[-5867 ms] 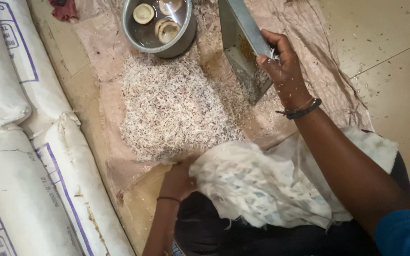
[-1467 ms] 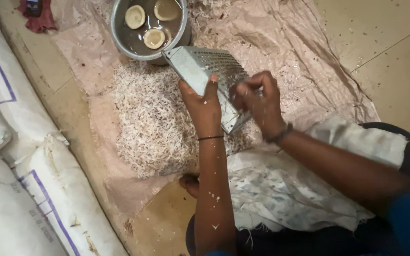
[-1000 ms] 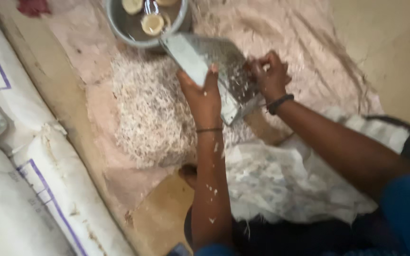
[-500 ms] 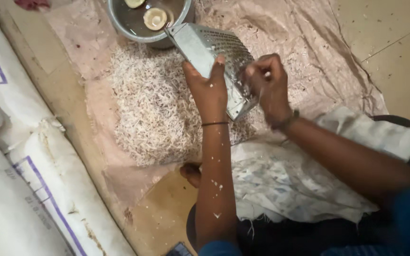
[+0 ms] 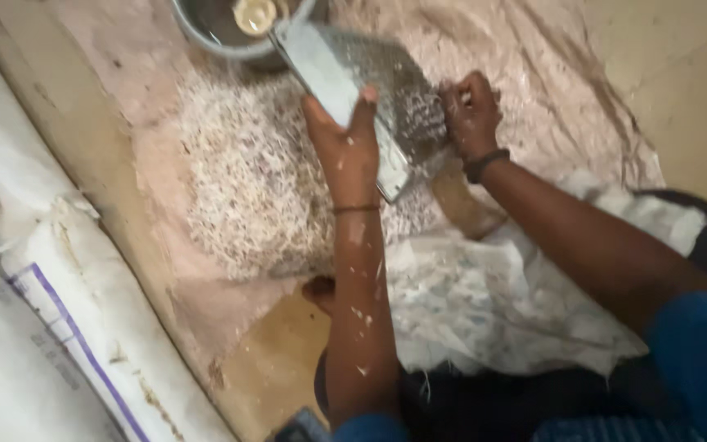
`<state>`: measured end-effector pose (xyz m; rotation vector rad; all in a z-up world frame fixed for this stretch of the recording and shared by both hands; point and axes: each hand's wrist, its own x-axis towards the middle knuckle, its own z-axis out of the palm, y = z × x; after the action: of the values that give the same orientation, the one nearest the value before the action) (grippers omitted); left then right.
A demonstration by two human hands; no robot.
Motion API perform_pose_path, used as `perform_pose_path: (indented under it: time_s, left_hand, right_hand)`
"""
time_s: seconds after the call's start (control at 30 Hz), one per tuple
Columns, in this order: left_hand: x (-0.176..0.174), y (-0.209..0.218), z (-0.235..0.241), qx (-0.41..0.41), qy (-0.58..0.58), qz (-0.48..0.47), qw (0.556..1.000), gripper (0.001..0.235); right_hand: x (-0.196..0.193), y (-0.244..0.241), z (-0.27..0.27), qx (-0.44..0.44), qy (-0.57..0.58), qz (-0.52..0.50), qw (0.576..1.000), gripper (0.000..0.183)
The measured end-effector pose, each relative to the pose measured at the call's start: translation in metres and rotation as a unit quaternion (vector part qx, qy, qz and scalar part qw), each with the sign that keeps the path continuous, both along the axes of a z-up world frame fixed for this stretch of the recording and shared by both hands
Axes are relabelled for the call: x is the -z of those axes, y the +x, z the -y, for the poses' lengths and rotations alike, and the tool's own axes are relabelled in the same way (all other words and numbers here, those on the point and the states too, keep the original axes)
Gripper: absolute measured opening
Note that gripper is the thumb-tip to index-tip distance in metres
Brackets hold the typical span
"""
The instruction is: The person sits on the floor and grates pieces of coconut using a metal hand grater, accumulating a pile of grated coconut on a cloth spread on the floor.
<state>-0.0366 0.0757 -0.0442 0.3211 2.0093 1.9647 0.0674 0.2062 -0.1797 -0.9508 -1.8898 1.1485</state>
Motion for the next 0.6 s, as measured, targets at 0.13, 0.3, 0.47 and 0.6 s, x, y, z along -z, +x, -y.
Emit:
perform_pose_path:
  time_s: [0.13,0.3,0.47,0.6]
  left_hand:
    - [-0.005,-0.004,-0.007,0.005,-0.003,-0.021,1.000,0.055]
    - [0.011,0.006,0.003,0.025,-0.005,-0.041,0.999,0.057]
    - [0.004,0.000,-0.002,0.024,0.013,-0.065,0.998,0.055]
    - [0.022,-0.005,-0.007,0.030,0.077,-0.043,0.996,0.049]
  right_hand:
    - [-0.017,-0.003,0.013,-0.012,-0.178,-0.077,0.981,0.022]
    - [0.015,0.016,0.020,-0.051,-0.054,-0.067,0.995,0.025]
    - [0.030,0.000,-0.010,-0.007,-0.157,-0.061,0.986,0.030]
    - [0.002,0.016,0.022,-0.123,-0.033,-0.136,0.983,0.025]
